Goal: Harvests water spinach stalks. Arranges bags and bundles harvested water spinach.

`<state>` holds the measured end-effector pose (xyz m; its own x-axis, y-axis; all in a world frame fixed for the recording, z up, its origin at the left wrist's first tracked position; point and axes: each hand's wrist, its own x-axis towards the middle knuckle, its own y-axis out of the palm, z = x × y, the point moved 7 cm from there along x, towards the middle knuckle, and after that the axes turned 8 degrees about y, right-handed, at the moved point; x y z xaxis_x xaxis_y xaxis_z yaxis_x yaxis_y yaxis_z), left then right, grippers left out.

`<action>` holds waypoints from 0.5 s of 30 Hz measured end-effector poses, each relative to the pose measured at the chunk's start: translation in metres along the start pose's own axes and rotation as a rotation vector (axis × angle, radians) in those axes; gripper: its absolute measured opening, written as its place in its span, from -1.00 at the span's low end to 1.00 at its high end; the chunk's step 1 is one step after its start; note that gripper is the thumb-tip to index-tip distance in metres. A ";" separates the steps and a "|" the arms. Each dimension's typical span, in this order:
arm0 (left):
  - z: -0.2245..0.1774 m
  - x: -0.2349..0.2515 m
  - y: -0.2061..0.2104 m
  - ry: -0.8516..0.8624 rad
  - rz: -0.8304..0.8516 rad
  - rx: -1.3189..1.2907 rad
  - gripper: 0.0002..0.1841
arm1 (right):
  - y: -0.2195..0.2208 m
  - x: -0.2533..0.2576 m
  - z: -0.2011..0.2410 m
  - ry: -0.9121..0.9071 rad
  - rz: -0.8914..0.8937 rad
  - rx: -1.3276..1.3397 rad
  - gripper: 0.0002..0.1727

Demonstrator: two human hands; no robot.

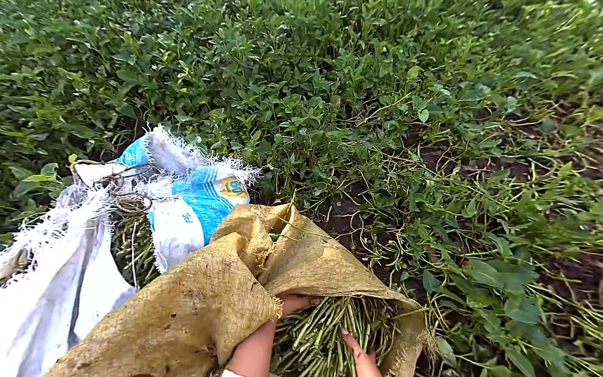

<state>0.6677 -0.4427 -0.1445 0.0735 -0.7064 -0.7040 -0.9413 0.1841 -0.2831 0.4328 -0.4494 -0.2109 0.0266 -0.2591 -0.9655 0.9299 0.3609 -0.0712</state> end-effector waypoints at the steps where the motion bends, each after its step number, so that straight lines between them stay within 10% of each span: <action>1: 0.004 -0.005 0.002 -0.015 0.037 0.019 -0.30 | 0.001 0.000 -0.005 0.009 0.008 0.020 0.25; 8: 0.040 -0.022 0.014 -0.246 0.012 0.183 0.14 | 0.014 0.007 0.008 -0.136 0.004 -0.021 0.31; 15: -0.026 -0.046 0.010 0.110 -0.195 0.031 0.11 | -0.011 -0.040 0.058 -0.273 0.063 0.029 0.05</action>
<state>0.6462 -0.4260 -0.0984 0.2147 -0.8006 -0.5594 -0.9021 0.0569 -0.4277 0.4427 -0.4950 -0.1575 0.1786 -0.4701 -0.8643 0.9334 0.3587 -0.0022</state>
